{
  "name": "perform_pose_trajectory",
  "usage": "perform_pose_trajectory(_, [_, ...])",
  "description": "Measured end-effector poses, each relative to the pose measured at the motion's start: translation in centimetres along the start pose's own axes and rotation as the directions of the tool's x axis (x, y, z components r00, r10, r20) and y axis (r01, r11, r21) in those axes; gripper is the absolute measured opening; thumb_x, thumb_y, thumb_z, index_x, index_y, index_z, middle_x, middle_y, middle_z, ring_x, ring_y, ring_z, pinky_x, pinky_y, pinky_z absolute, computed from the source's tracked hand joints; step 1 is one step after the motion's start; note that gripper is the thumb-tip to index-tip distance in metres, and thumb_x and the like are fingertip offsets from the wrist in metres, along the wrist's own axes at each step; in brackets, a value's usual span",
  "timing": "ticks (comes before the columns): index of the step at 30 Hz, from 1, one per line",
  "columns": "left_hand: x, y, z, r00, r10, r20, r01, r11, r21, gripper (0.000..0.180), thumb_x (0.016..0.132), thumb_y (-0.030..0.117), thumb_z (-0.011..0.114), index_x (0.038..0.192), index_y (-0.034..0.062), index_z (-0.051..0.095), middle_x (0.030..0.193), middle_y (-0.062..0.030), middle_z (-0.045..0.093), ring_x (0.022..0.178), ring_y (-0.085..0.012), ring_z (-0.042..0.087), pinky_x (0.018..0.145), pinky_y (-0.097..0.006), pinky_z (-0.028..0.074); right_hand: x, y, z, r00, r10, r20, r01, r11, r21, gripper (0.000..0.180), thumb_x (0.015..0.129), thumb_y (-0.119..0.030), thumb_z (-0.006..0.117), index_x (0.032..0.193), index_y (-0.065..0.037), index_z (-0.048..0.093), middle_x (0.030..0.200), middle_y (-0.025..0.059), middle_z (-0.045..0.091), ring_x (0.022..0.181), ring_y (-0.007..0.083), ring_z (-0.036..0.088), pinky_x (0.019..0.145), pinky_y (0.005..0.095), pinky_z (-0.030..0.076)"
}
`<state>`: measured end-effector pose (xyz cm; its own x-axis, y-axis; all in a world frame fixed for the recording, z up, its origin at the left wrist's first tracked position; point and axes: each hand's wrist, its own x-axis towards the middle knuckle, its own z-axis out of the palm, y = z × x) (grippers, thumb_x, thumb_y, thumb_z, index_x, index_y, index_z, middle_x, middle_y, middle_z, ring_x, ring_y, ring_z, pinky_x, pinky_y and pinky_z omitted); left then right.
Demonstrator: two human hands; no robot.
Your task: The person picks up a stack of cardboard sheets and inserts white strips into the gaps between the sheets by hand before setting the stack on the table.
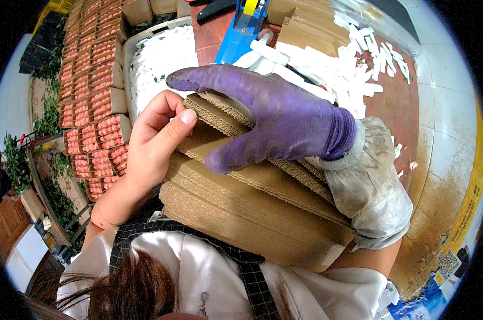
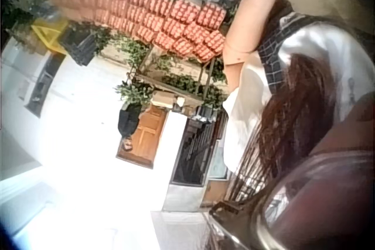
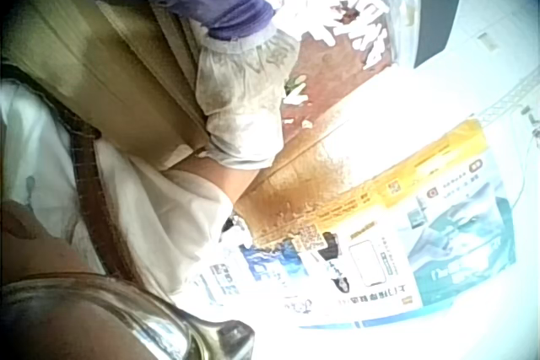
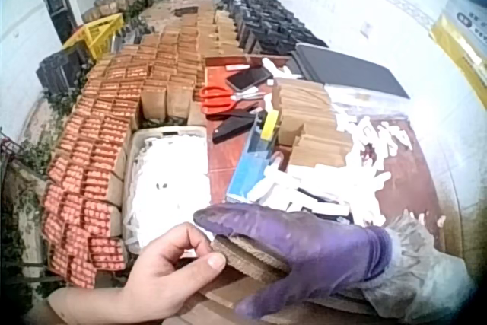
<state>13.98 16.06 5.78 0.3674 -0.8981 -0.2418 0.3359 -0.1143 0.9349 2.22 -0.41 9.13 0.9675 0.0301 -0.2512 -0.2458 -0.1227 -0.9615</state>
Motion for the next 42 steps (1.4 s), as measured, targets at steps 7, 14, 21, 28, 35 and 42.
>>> perform_pose_trajectory(7, [-0.1,-1.2,-0.1,0.986,0.143,-0.086,-0.133,0.985,0.105,0.011,0.082,0.008,0.059,0.083,0.0045,0.048,0.080,0.0016,0.046,0.075,-0.0069,0.041,0.069,-0.020,0.037,0.0,-0.2,-0.4,1.000,0.000,-0.009,-0.001,0.994,-0.109,0.092,0.060,-0.024,0.083,0.136,-0.004,0.035,0.128,0.0102,0.046,0.122,0.0210,0.041,0.103,0.0326,0.032])
perform_pose_trajectory(14, [-0.1,-0.3,-0.4,0.995,0.079,0.054,-0.077,0.996,-0.033,0.011,0.080,0.004,0.056,0.086,0.0042,0.047,0.084,0.0002,0.046,0.079,-0.0080,0.041,0.071,-0.021,0.037,0.0,0.0,-0.1,1.000,-0.025,-0.001,0.025,0.998,-0.066,0.090,0.061,-0.023,0.082,0.136,-0.004,0.035,0.128,0.0103,0.046,0.121,0.0214,0.041,0.103,0.0330,0.032])
perform_pose_trajectory(21, [0.1,-0.2,0.1,0.999,0.031,0.012,-0.031,0.999,0.020,0.021,0.086,0.016,0.063,0.078,0.0053,0.047,0.076,0.0031,0.047,0.073,-0.0051,0.042,0.067,-0.020,0.037,0.0,0.0,-0.1,1.000,-0.029,0.006,0.029,0.997,-0.067,0.089,0.061,-0.020,0.082,0.135,-0.003,0.035,0.127,0.0105,0.046,0.120,0.0210,0.042,0.102,0.0324,0.033])
perform_pose_trajectory(28, [-0.3,-0.4,-0.1,1.000,0.027,-0.006,-0.027,0.999,0.034,0.019,0.085,0.013,0.063,0.080,0.0054,0.046,0.077,0.0026,0.048,0.074,-0.0054,0.043,0.068,-0.020,0.037,-0.1,-0.2,-0.3,1.000,0.028,0.003,-0.028,0.999,0.029,0.089,0.062,-0.022,0.082,0.135,-0.004,0.035,0.127,0.0102,0.047,0.120,0.0207,0.043,0.102,0.0326,0.033])
perform_pose_trajectory(35, [0.1,-0.8,-0.4,0.988,0.155,-0.017,-0.155,0.988,0.004,0.021,0.071,0.000,0.056,0.089,0.0046,0.045,0.089,-0.0021,0.048,0.088,-0.0114,0.043,0.082,-0.025,0.035,-0.1,0.0,-0.2,1.000,-0.013,-0.016,0.012,0.999,-0.053,0.090,0.061,-0.023,0.082,0.136,-0.004,0.035,0.128,0.0105,0.047,0.120,0.0208,0.043,0.102,0.0319,0.032])
perform_pose_trajectory(42, [0.1,-0.5,0.1,0.999,0.050,-0.005,-0.050,0.998,-0.037,0.020,0.085,0.012,0.064,0.084,0.0053,0.045,0.084,0.0012,0.049,0.080,-0.0060,0.044,0.074,-0.021,0.038,0.0,0.1,-0.2,1.000,-0.019,0.001,0.020,1.000,-0.013,0.091,0.060,-0.019,0.082,0.135,-0.003,0.034,0.127,0.0104,0.047,0.120,0.0202,0.043,0.102,0.0317,0.033])
